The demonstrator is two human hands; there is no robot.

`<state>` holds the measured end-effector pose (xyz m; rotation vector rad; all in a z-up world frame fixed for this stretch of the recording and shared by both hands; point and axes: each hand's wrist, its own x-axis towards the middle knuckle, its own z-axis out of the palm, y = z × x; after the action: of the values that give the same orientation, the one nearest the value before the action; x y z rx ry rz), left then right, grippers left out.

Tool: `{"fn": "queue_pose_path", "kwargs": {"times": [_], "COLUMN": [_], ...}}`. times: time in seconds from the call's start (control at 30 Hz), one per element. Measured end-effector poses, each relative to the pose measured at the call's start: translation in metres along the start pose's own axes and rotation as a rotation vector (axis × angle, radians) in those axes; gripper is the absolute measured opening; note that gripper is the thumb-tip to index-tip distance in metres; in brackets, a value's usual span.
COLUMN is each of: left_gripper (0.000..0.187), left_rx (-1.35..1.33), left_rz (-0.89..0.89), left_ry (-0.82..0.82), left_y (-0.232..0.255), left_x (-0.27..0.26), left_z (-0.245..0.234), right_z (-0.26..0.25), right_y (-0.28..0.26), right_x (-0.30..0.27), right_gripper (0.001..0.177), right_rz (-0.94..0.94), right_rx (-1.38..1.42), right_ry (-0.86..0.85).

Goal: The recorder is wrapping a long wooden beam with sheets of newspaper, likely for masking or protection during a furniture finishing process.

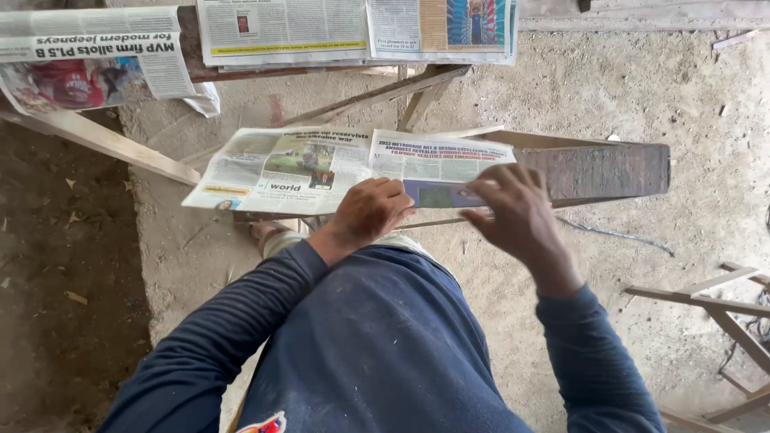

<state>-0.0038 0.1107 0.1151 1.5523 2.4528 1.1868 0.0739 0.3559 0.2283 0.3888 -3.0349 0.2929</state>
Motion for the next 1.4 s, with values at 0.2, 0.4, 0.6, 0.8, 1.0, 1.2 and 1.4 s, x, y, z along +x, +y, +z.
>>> {"fn": "queue_pose_path", "kwargs": {"times": [0.2, 0.4, 0.6, 0.8, 1.0, 1.2, 1.4], "left_gripper": [0.014, 0.012, 0.010, 0.009, 0.011, 0.014, 0.022], "left_rx": [-0.033, 0.003, 0.059, 0.132, 0.161, 0.185, 0.508], "left_rz": [-0.007, -0.062, 0.008, 0.006, -0.012, 0.013, -0.131], "left_ry": [0.057, 0.047, 0.027, 0.037, 0.064, -0.058, -0.284], "left_y": [0.016, 0.021, 0.017, 0.002, -0.003, -0.029, -0.074], "left_x": [0.019, 0.030, 0.039, 0.038, 0.037, 0.015, -0.043], "left_z": [-0.027, -0.049, -0.059, -0.068, -0.084, -0.069, -0.091], "right_z": [0.040, 0.012, 0.003, -0.007, -0.031, -0.032, -0.039], "right_y": [-0.032, -0.050, -0.025, 0.027, 0.057, 0.083, 0.097], "right_x": [0.015, 0.029, 0.015, -0.024, -0.047, -0.062, -0.093], "right_gripper": [0.007, 0.010, 0.005, 0.017, 0.015, 0.021, 0.017], "right_rz": [-0.079, -0.055, -0.066, 0.025, 0.102, 0.063, 0.139], "right_rx": [0.050, 0.149, 0.050, -0.023, -0.073, -0.057, -0.088], "right_ry": [-0.092, 0.058, 0.072, 0.043, 0.104, 0.074, 0.045]}}
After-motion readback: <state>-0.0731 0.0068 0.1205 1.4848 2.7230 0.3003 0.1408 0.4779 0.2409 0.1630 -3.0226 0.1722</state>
